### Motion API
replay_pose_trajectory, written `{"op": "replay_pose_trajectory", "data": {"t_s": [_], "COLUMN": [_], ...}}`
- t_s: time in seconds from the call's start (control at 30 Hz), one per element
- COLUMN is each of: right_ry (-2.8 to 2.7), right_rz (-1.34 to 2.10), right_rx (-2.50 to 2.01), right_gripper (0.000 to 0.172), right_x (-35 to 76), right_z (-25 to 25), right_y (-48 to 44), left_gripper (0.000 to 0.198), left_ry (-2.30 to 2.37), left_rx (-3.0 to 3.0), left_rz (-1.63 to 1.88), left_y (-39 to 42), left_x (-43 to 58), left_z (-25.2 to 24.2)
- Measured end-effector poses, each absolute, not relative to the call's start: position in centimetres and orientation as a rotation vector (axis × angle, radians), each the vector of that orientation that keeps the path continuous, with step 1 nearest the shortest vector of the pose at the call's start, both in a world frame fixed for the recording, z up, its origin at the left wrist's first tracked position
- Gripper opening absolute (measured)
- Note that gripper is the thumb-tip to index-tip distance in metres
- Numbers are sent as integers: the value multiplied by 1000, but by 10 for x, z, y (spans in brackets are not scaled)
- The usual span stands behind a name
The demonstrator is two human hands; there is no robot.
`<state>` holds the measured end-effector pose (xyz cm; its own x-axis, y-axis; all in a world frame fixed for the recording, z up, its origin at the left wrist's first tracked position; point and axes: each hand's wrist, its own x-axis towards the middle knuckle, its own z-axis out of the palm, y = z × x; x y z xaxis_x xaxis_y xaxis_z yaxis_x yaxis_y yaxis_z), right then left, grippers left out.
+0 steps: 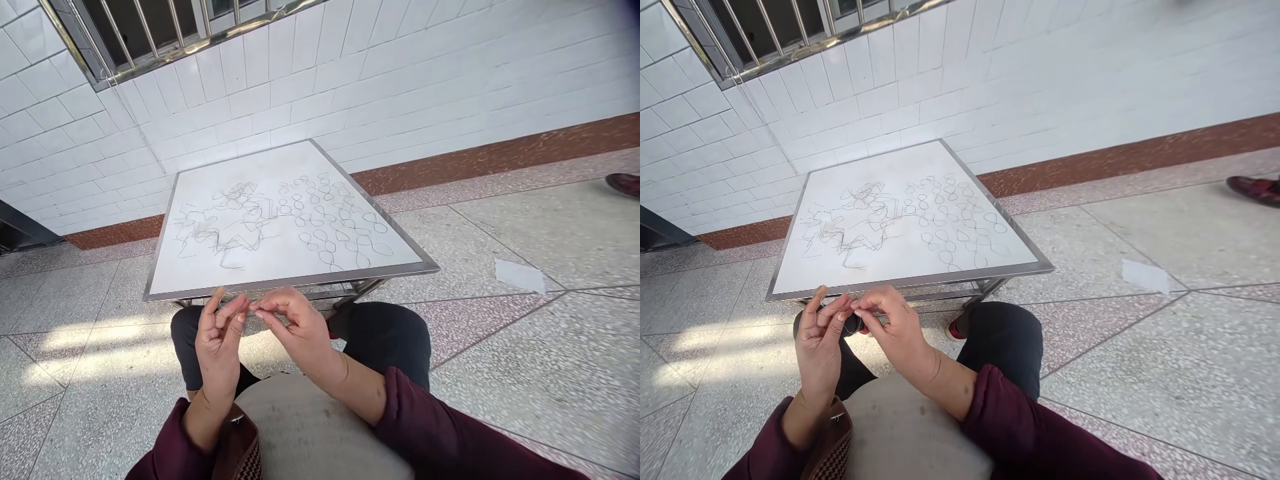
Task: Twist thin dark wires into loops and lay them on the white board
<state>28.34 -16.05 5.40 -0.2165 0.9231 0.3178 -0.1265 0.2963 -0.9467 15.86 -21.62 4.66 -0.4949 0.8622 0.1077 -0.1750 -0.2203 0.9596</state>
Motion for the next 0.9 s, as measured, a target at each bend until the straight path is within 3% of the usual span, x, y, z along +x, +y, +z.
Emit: {"op": "replay_pose_trajectory", "data": {"t_s": [0.13, 0.23, 0.47, 0.63, 0.77, 0.9], "right_ry": [-1172, -1090, -1103, -1208, -1192, -1044], "right_rz": [1562, 1751, 1707, 1656, 1828, 1993], "right_rx": [-690, -675, -732, -743, -710, -624], "right_gripper": [23, 21, 17, 23, 27, 30], "right_x": [280, 278, 277, 274, 275, 275], "right_z": [47, 45, 42, 37, 38, 38], "right_y": [-159, -156, -155, -159, -164, -167], "left_gripper": [44, 41, 36, 42, 54, 51], "left_ry": [1208, 1169, 1249, 1267, 1272, 1294], "left_rx": [734, 676, 668, 635, 639, 594], "left_rz": [1807, 1790, 1829, 1874, 1886, 1903], "left_y": [-210, -209, -210, -209, -209, -209], "left_x": [159, 158, 157, 157, 156, 153], "left_z": [46, 46, 41, 42, 46, 49]}}
